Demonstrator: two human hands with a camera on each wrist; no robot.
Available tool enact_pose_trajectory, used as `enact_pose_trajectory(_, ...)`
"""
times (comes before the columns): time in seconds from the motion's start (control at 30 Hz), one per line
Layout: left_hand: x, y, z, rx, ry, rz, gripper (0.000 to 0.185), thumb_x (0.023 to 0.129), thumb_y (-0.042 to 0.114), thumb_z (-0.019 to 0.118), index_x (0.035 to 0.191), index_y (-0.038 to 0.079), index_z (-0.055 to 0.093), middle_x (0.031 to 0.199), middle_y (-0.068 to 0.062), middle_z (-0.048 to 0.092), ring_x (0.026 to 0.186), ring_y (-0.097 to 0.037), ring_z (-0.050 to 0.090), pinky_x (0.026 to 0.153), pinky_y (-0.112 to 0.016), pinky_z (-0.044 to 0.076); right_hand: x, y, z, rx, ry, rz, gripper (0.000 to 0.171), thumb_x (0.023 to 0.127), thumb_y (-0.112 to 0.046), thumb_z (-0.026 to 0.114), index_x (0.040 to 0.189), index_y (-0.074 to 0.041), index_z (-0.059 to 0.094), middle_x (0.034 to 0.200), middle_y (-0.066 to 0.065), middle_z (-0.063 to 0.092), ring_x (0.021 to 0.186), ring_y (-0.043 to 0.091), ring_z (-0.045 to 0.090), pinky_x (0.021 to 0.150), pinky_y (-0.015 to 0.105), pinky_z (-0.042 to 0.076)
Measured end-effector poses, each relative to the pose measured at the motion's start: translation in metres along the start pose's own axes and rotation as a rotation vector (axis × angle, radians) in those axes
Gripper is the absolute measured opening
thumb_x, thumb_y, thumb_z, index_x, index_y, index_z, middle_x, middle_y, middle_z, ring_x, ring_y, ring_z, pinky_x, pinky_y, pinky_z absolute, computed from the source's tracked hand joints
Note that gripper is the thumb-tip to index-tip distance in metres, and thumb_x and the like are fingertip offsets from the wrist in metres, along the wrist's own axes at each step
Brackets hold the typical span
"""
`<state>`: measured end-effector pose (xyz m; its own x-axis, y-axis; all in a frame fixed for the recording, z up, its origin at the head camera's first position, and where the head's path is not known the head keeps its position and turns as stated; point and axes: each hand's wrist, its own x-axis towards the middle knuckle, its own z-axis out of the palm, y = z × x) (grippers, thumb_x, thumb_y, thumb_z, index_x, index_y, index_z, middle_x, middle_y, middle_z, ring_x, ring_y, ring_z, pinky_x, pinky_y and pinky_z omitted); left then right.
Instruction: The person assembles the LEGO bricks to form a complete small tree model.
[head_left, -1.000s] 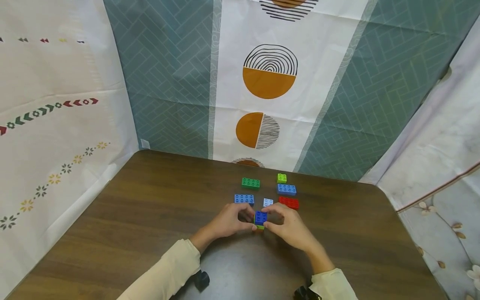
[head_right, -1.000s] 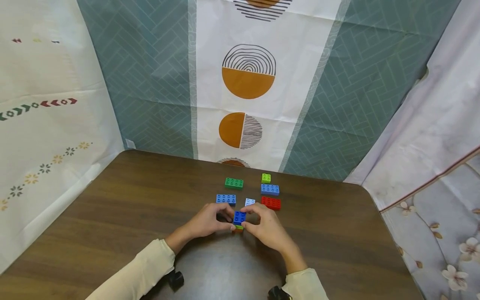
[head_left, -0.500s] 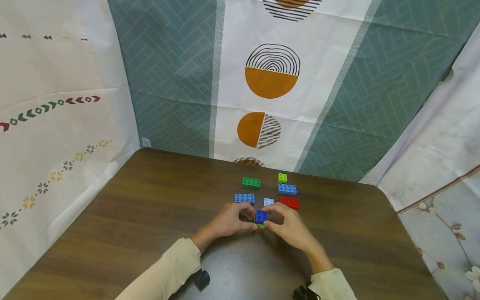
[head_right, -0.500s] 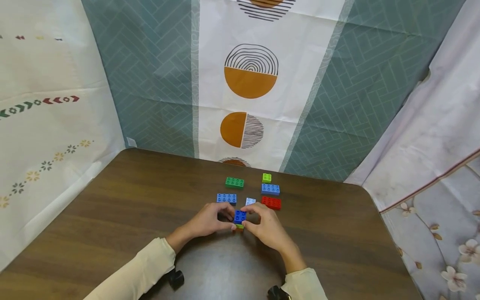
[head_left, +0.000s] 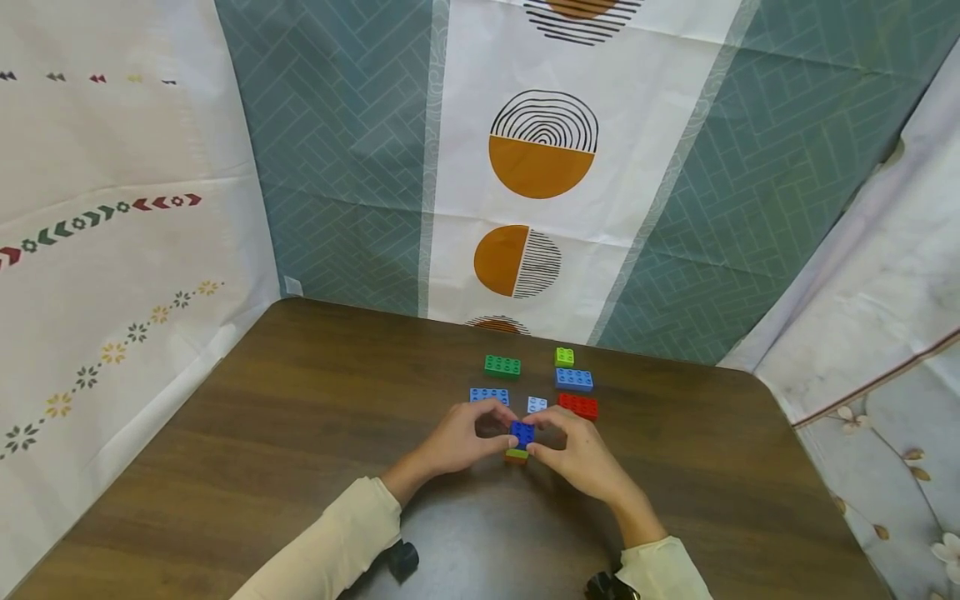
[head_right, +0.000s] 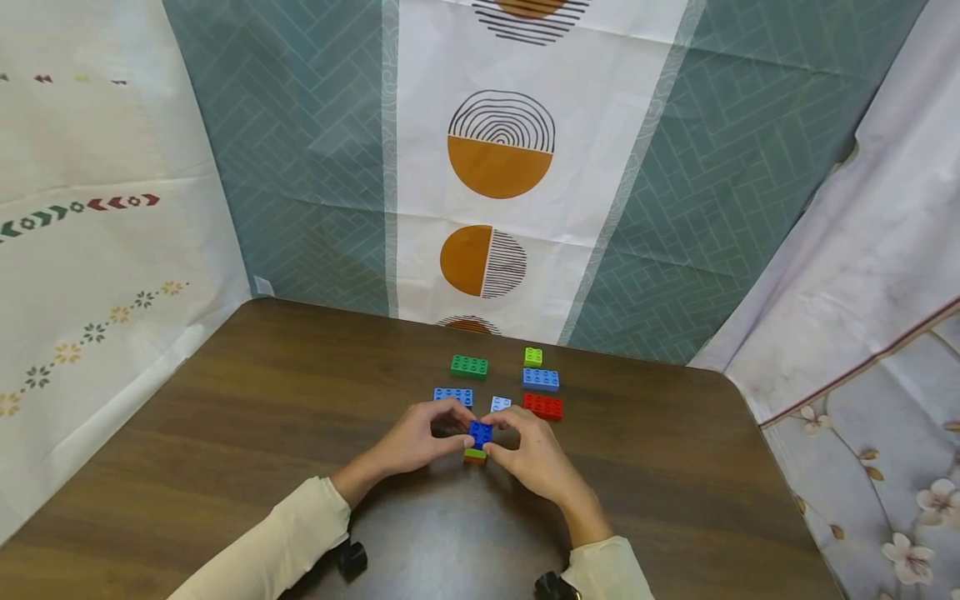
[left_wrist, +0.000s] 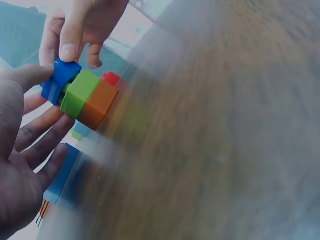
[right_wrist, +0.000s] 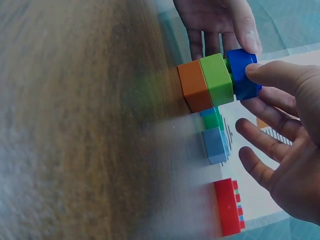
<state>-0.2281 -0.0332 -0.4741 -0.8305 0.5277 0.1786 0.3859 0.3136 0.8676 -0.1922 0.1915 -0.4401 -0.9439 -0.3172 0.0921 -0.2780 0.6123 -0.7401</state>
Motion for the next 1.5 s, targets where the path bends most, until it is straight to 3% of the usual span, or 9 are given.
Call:
enact_pose_trajectory(0.5,-0.001,0.004,-0.002,-0.030,-0.033,0.015,0.023,0.087,0.035,0.071,0.107,0.027,0.063,0.105,0.010,0.067,0.099,-0.009,0.065,0.088,-0.027,0.055,0.000,0.001,0.000,0.014,-0.006,0.018,0.031,0.084,-0.027,0.075,0.112,-0.035,0.065,0.110,-0.015,0.064,0.114,0.016,0.057,0.099,0.055,0.046)
enact_pose_trajectory(0.83,0.001,0.000,-0.001,-0.034,-0.034,0.032,0.021,0.087,0.035,0.070,0.106,0.028,0.062,0.105,0.010,0.067,0.101,-0.011,0.065,0.089,-0.031,0.055,0.002,0.008,0.000,0.038,-0.014,0.024,0.030,0.083,-0.030,0.075,0.111,-0.037,0.065,0.110,-0.014,0.064,0.114,0.016,0.056,0.099,0.058,0.044)
enact_pose_trajectory(1.5,0.002,0.000,-0.003,-0.017,-0.054,0.028,0.020,0.087,0.034,0.071,0.105,0.027,0.063,0.105,0.010,0.067,0.101,-0.012,0.065,0.089,-0.030,0.055,0.003,0.013,0.005,0.059,-0.020,-0.039,0.028,0.085,-0.028,0.074,0.111,-0.033,0.066,0.110,-0.013,0.066,0.114,0.018,0.059,0.104,0.060,0.038)
